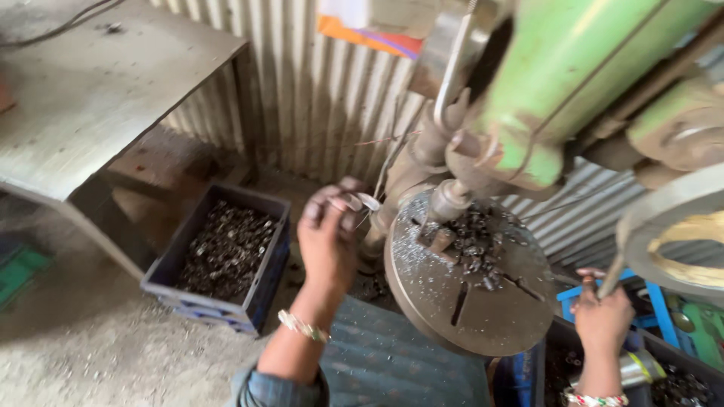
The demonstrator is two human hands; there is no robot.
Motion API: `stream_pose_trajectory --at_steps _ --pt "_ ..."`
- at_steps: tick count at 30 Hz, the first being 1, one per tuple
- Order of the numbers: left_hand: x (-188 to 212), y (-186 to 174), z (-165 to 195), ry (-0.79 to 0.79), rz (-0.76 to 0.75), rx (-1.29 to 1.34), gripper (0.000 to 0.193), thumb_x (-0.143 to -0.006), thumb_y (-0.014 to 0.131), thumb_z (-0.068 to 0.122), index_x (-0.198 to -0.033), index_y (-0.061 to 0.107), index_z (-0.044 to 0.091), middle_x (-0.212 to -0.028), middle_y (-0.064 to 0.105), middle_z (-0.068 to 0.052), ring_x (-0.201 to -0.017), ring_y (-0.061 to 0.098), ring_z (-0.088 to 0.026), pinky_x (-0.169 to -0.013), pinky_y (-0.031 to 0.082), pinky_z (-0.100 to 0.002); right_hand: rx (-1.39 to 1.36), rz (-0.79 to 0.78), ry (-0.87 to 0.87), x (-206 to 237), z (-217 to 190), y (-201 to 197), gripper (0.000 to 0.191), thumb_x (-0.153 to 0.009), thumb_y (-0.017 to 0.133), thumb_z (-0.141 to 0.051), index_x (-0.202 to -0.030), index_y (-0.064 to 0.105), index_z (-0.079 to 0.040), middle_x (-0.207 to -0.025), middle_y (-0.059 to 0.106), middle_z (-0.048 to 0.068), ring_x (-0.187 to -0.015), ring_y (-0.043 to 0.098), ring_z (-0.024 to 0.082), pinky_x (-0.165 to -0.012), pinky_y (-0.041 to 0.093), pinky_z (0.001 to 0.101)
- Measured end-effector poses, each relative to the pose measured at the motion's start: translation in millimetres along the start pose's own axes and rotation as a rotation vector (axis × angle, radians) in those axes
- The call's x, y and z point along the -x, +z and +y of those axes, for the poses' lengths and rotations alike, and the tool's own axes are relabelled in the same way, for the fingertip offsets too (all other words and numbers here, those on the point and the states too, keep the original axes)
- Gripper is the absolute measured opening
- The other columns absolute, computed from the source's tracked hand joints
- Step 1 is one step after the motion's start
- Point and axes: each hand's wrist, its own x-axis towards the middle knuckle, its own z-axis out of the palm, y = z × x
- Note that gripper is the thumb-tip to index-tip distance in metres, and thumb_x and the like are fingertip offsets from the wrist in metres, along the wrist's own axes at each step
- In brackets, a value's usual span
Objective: The person operates a drill press to machine small metal rings. They place each ring under the drill bit, turn the handwheel to lower the spindle, and then remove the finished ring, repeating the process for multiple pieces.
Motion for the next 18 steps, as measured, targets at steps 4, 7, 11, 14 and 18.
stream_pose_trajectory --at_steps 4,7,11,14,18 --pt "-51 -63 54 0.371 0.296 -0.537 0.055 -0.084 0.071 -0.004 -0.131 0.046 0.012 -0.130 0.055 -0.006 -0.109 0.057 -0.016 -0.091 0.052 -0.032 -0.023 -0.007 0.008 -3 13 0 0.009 -0.112 0.066 -0.016 -0.109 0.069 -0.008 -0.073 0.059 0.002 -0.053 0.052 0.013 -0.047 0.041 0.0331" --pt "-50 -88 52 0.542 0.457 -0.805 0.066 -0.086 0.073 -0.005 -0.141 0.040 0.011 -0.136 0.052 -0.012 -0.117 0.057 -0.020 -0.103 0.051 -0.035 0.065 0.014 -0.002 -3 14 -2 0.008 -0.107 0.064 -0.012 -0.106 0.068 -0.006 -0.070 0.059 0.003 -0.050 0.055 0.013 -0.044 0.041 0.0322" --pt "19 -61 -21 0.596 -0.094 -1.214 0.011 -0.096 0.068 0.001 -0.106 0.069 0.003 -0.109 0.069 -0.010 -0.105 0.064 -0.024 -0.099 0.051 -0.037 -0.043 -0.001 0.053 -1 0 -5 0.008 -0.106 0.060 -0.010 -0.105 0.068 -0.007 -0.067 0.057 0.003 -0.048 0.052 0.013 -0.043 0.038 0.0332" --pt "76 -19 -104 -0.148 -0.517 -1.360 0.017 -0.086 0.076 0.014 -0.103 0.078 0.011 -0.089 0.076 -0.013 -0.075 0.074 -0.026 -0.072 0.058 -0.037 -0.013 0.003 0.044 4 -16 -6 0.007 -0.105 0.060 -0.009 -0.104 0.068 -0.008 -0.062 0.056 0.006 -0.047 0.053 0.014 -0.043 0.039 0.0331" --pt "101 8 -196 0.339 -1.096 -1.702 0.027 -0.089 0.063 0.011 -0.114 0.069 0.004 -0.112 0.070 -0.014 -0.115 0.060 -0.034 -0.101 0.049 -0.043 0.013 0.019 0.091 9 -34 -10 0.008 -0.104 0.061 -0.010 -0.103 0.068 -0.008 -0.062 0.057 0.006 -0.046 0.056 0.015 -0.043 0.042 0.0341"
